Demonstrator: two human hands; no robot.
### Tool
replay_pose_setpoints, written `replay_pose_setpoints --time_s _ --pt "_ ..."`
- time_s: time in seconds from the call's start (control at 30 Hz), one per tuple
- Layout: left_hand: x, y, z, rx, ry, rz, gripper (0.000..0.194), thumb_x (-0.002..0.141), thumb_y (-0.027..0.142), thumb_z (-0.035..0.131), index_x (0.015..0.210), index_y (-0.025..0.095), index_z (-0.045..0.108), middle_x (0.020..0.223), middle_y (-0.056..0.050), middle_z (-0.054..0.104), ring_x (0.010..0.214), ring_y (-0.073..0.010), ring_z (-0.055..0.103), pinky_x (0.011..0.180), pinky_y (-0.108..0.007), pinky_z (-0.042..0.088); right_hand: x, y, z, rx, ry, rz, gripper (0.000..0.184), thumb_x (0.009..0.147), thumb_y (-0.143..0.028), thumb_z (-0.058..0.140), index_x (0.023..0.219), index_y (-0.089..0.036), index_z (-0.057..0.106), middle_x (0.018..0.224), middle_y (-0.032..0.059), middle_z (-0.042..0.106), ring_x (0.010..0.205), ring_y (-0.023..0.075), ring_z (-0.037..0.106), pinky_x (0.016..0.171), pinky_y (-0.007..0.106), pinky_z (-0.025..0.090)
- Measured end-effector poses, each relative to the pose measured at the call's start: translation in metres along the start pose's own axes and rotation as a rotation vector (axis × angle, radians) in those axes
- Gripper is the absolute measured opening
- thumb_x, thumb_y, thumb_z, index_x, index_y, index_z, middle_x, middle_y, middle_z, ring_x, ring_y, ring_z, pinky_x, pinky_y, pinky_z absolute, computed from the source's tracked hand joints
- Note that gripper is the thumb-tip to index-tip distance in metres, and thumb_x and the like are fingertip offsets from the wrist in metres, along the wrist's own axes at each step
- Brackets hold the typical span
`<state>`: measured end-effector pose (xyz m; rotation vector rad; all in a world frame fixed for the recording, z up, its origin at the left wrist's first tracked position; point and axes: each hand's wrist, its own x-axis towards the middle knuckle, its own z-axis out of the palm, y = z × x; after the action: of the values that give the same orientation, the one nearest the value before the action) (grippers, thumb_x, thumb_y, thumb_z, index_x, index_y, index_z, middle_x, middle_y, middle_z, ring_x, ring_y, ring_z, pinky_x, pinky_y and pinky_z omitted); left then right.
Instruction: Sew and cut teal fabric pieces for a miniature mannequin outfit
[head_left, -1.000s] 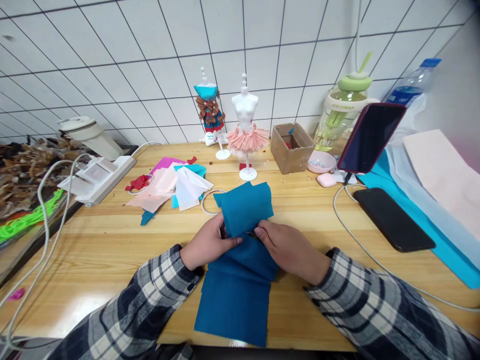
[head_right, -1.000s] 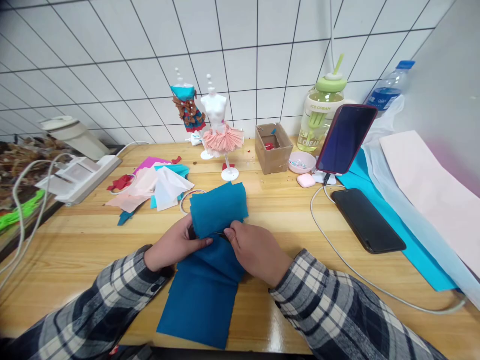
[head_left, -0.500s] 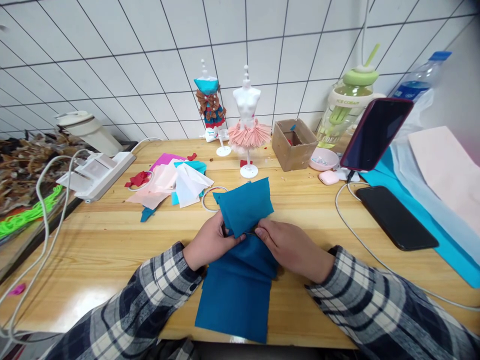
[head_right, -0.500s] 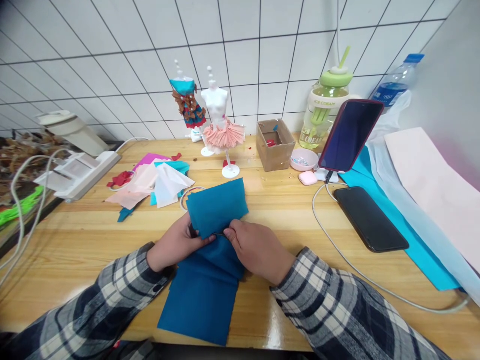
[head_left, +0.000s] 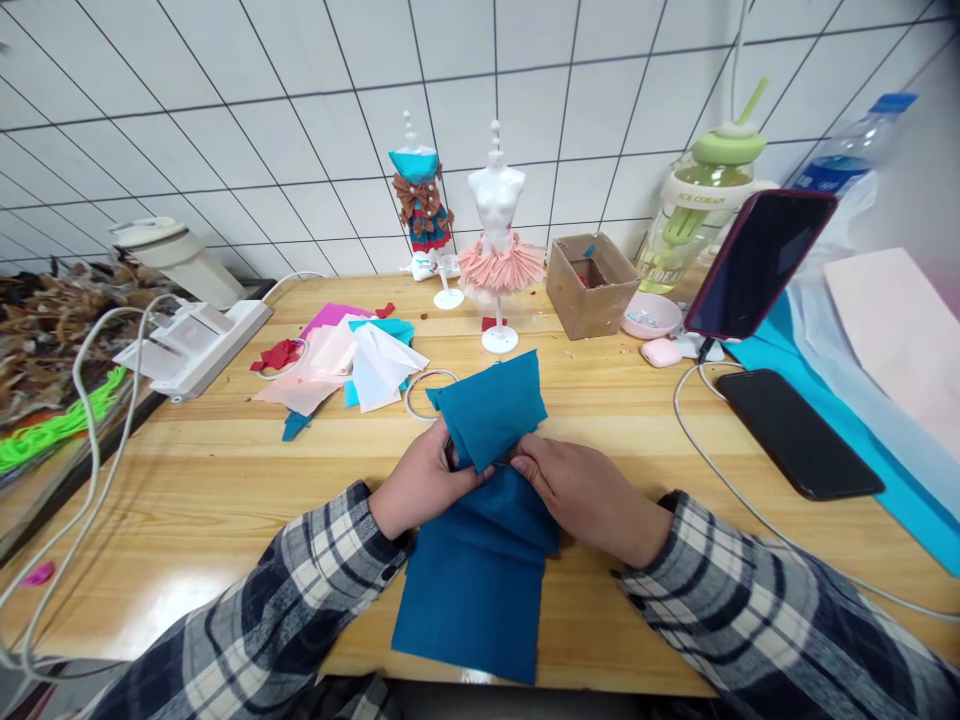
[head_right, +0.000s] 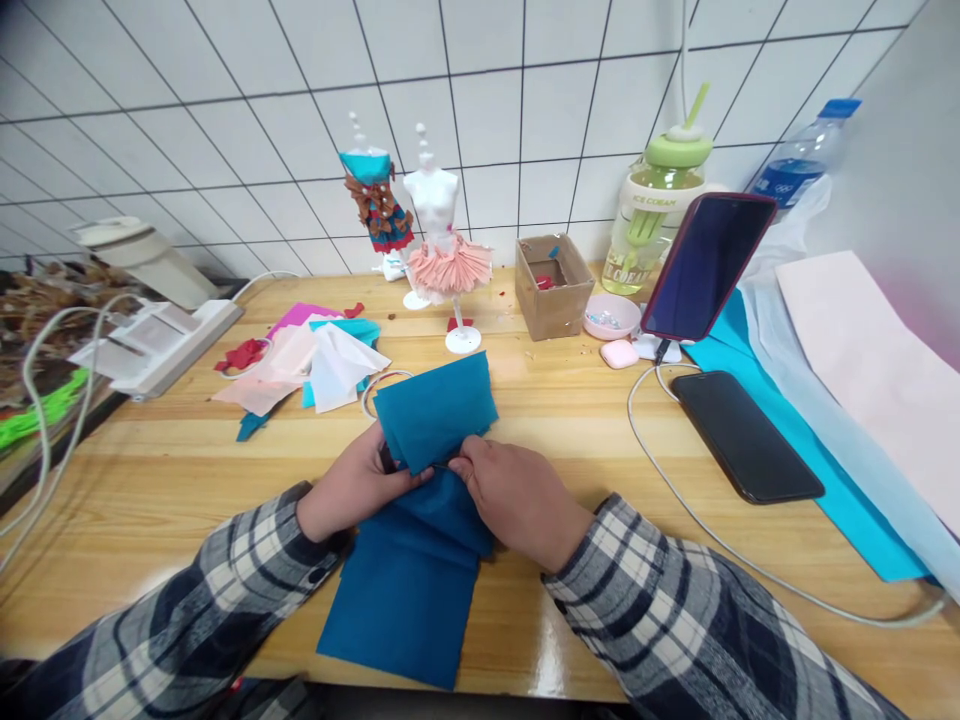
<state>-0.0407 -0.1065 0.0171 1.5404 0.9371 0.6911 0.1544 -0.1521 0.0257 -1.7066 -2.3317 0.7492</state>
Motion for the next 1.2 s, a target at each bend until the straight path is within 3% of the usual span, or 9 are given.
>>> replay_pose_setpoints --time_s 0.23,0.47,0.97,1.2 --pt "0.0 -0.002 0.0 -0.006 -0.013 -0.029 0.061 0.069 0.027 0.075 0.122 0.016 0.047 0.121 -0.012 0.064 0.111 -0.0292 0.061 0.095 -0.044 0.048 0.001 0.0 0.001 -0.029 0.009 0.003 0.031 0.1 -0.038 0.027 0.094 -0.022 0.052 0.087 0.0021 0.066 0.079 0.0165 0.061 0.066 0.028 0.034" --pt "0.001 -0.006 0.001 0.016 -0.004 0.001 0.062 0.069 0.025 0.074 0.124 0.017 0.046 0.128 -0.012 0.06 0.116 -0.0292 0.058 0.099 -0.044 0.045 0.0 0.001 0.0 0.019 -0.014 -0.019 0.031 0.1 -0.039 0.027 0.095 -0.021 0.051 0.089 0.0028 0.065 0.081 0.0161 0.06 0.068 0.027 0.035" --pt "-0.002 -0.015 0.005 0.206 -0.013 -0.008 0.052 0.073 0.028 0.07 0.12 0.02 0.049 0.096 -0.005 0.069 0.078 -0.0215 0.063 0.069 -0.034 0.052 0.001 0.001 0.005 -0.073 0.001 -0.009 0.029 0.099 -0.04 0.028 0.093 -0.021 0.049 0.086 0.0026 0.065 0.076 0.0172 0.061 0.062 0.028 0.033" --pt "-0.002 -0.013 0.007 0.196 -0.009 0.004 0.052 0.074 0.027 0.069 0.121 0.02 0.048 0.096 -0.005 0.068 0.076 -0.0215 0.064 0.067 -0.034 0.052 0.001 0.001 0.006 -0.098 0.005 -0.016 0.029 0.1 -0.039 0.027 0.093 -0.021 0.049 0.085 0.0025 0.066 0.076 0.0176 0.061 0.062 0.029 0.032"
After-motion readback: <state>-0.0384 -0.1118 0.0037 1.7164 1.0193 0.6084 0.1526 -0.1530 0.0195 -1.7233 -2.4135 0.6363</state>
